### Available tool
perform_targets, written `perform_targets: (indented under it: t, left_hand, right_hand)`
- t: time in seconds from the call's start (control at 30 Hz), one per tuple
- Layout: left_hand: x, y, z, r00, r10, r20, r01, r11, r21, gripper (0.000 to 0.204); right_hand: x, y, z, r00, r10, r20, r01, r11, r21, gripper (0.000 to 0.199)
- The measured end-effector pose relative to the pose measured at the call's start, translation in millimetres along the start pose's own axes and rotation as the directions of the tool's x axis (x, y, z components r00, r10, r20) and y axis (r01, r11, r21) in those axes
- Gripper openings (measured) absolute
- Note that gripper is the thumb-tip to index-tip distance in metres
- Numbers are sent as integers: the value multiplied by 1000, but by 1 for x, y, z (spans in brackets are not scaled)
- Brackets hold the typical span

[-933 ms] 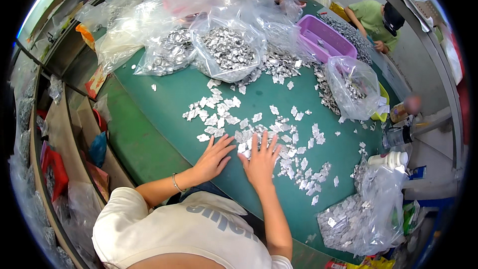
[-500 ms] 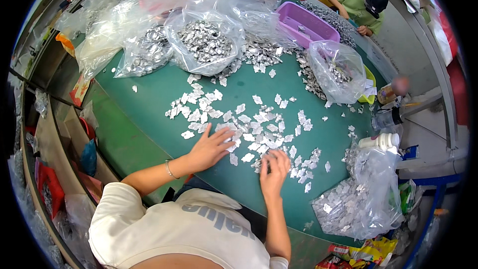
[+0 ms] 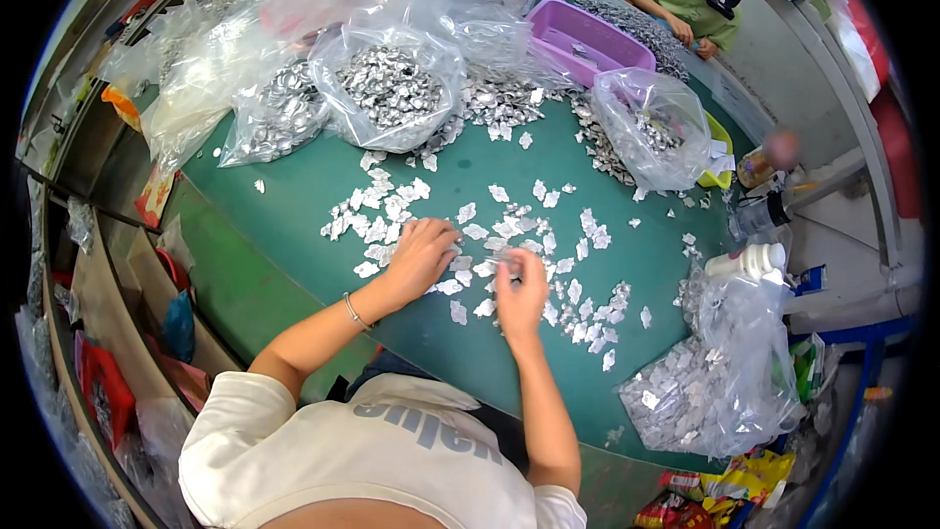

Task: The person gathers small metal pieces from a green table by hand, places them into plastic bags, and moves the bags onto a storage shelf.

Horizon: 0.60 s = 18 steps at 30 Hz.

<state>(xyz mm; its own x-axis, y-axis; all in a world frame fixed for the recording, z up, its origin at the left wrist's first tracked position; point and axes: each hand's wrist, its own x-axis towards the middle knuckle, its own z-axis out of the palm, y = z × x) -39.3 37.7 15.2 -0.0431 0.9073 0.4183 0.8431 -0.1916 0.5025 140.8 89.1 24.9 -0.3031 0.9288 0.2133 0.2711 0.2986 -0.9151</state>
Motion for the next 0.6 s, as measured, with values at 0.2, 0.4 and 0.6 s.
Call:
perform_targets:
  t: [0.2, 0.4, 0.6]
  left_hand:
    - [12, 0, 10, 989, -96, 117, 74, 981, 179, 32]
    - [16, 3, 6, 984, -117, 134, 87, 973, 212, 27]
    - [7, -5, -5, 983, -117, 144, 100, 987, 126, 19]
  right_hand:
    - [-15, -30, -48, 828, 538, 159, -393, 355, 848, 24]
    - [-26, -1, -65, 865, 493, 93, -490, 789, 370, 14]
    - [-8, 5, -75, 867, 499, 12, -483, 833, 271, 17]
